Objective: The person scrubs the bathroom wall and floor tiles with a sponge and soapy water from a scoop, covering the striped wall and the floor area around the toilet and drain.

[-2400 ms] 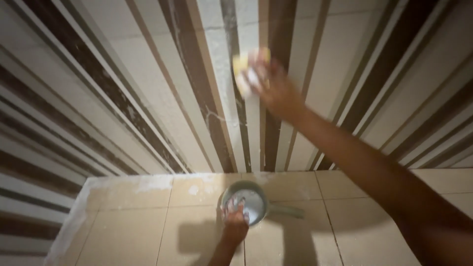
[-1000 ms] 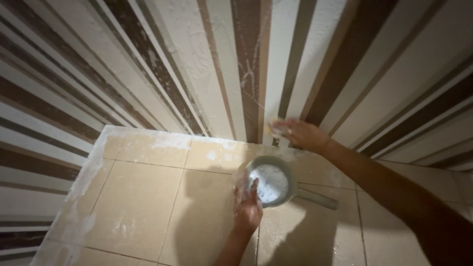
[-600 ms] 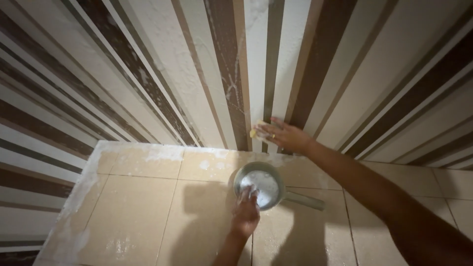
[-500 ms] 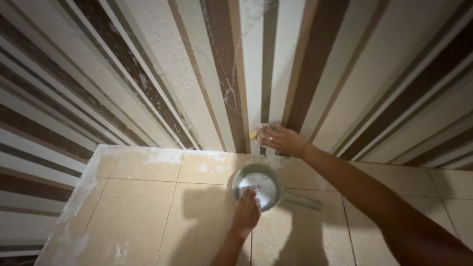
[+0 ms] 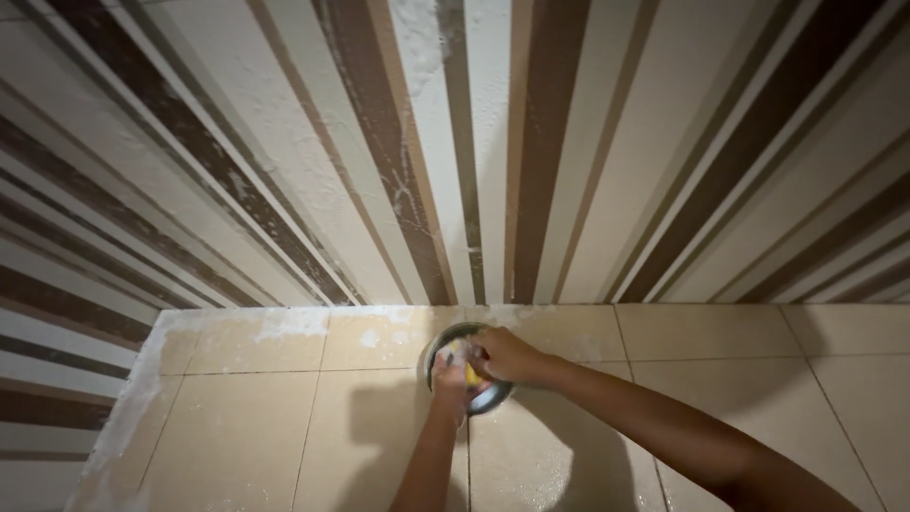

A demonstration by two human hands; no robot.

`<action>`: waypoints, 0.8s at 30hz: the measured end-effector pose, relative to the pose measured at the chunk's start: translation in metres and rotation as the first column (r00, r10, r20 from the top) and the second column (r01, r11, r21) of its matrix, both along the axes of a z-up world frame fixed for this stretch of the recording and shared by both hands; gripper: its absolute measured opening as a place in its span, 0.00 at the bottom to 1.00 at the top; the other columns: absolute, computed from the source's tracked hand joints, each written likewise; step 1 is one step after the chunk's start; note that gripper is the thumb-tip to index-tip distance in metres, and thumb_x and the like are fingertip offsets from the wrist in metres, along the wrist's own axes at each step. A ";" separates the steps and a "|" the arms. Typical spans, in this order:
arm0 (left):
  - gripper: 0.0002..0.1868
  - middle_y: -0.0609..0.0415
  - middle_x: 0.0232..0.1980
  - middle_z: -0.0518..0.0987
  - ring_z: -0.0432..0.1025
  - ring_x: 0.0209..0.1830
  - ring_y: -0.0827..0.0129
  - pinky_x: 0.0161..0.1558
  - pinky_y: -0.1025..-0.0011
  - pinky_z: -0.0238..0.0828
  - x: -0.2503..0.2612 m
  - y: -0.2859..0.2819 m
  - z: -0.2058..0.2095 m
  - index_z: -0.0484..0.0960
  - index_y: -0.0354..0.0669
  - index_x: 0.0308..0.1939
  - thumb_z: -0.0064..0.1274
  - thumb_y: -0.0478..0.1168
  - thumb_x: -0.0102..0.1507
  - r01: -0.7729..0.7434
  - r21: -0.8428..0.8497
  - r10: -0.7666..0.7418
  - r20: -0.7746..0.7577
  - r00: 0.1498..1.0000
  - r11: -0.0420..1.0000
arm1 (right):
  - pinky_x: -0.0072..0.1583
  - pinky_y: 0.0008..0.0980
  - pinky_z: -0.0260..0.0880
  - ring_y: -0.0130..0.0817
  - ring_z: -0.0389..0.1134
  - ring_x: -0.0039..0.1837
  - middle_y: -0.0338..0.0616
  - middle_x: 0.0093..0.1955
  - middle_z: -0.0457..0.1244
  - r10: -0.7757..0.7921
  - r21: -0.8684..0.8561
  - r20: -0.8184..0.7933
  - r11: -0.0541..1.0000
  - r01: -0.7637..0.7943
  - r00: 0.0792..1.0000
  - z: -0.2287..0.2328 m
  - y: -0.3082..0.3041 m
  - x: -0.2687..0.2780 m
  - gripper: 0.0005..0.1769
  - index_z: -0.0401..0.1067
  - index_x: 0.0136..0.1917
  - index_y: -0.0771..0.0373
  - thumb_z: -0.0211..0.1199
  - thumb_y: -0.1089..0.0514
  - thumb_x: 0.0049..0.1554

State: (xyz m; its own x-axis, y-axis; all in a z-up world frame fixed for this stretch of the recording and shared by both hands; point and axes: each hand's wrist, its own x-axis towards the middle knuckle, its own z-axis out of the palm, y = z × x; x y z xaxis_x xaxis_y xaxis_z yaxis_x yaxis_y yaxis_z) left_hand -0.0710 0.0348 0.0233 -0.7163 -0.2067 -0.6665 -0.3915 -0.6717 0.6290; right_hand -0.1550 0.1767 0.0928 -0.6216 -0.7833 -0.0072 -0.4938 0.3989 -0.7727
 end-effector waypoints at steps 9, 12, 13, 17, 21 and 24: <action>0.27 0.39 0.58 0.77 0.72 0.55 0.44 0.47 0.53 0.77 -0.002 0.022 -0.079 0.73 0.48 0.61 0.56 0.46 0.58 0.111 -0.791 -0.226 0.301 0.927 -0.601 | 0.64 0.55 0.60 0.67 0.57 0.64 0.75 0.60 0.57 -0.368 0.183 -0.270 0.888 0.423 0.890 -0.056 0.044 0.017 0.40 0.58 0.64 0.82 0.71 0.53 0.50; 0.30 0.40 0.55 0.76 0.71 0.53 0.44 0.50 0.51 0.77 -0.013 0.025 -0.066 0.73 0.50 0.61 0.57 0.44 0.53 -0.097 -0.796 -0.400 0.192 0.896 -0.597 | 0.50 0.50 0.73 0.52 0.70 0.44 0.62 0.44 0.68 -0.410 0.475 0.283 0.845 0.244 0.867 -0.072 0.060 0.009 0.34 0.71 0.53 0.76 0.51 0.37 0.66; 0.30 0.41 0.62 0.73 0.70 0.55 0.43 0.48 0.52 0.76 -0.008 0.028 -0.063 0.72 0.52 0.63 0.57 0.42 0.55 0.137 -0.817 -0.352 0.384 0.853 -0.560 | 0.39 0.46 0.77 0.46 0.71 0.32 0.60 0.36 0.70 -0.386 0.444 0.479 0.881 0.162 0.788 -0.075 0.067 0.010 0.41 0.77 0.47 0.79 0.44 0.37 0.69; 0.30 0.39 0.59 0.73 0.70 0.51 0.41 0.45 0.50 0.74 -0.019 0.027 -0.061 0.71 0.44 0.64 0.57 0.42 0.57 0.066 -0.913 -0.439 0.256 0.862 -0.402 | 0.35 0.34 0.71 0.38 0.69 0.26 0.55 0.29 0.69 -0.320 0.307 0.233 0.920 0.242 0.918 -0.072 0.076 0.014 0.39 0.80 0.40 0.73 0.48 0.37 0.71; 0.33 0.36 0.47 0.77 0.73 0.43 0.38 0.46 0.45 0.71 -0.048 0.025 -0.075 0.71 0.29 0.64 0.58 0.44 0.59 -0.372 -0.912 -0.534 -0.232 0.813 -0.170 | 0.33 0.40 0.74 0.40 0.72 0.30 0.52 0.34 0.69 -0.483 0.340 0.497 0.873 0.350 0.721 -0.029 0.109 0.009 0.21 0.76 0.56 0.56 0.46 0.46 0.63; 0.34 0.34 0.55 0.75 0.70 0.52 0.39 0.54 0.48 0.69 -0.062 0.032 -0.067 0.65 0.30 0.67 0.57 0.43 0.61 0.224 -0.974 -0.542 0.202 0.815 -0.027 | 0.34 0.39 0.73 0.39 0.71 0.30 0.54 0.35 0.68 -0.562 0.442 0.495 0.820 0.364 0.663 -0.003 0.129 0.000 0.33 0.75 0.50 0.65 0.45 0.34 0.66</action>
State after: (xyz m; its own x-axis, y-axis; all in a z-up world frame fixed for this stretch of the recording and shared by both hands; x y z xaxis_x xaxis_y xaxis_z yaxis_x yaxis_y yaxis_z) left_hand -0.1328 0.0668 -0.0439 -0.9861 -0.1656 -0.0097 -0.1337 0.7586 0.6377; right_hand -0.1545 0.3056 0.0897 -0.6922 -0.2921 -0.6599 0.3237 0.6916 -0.6457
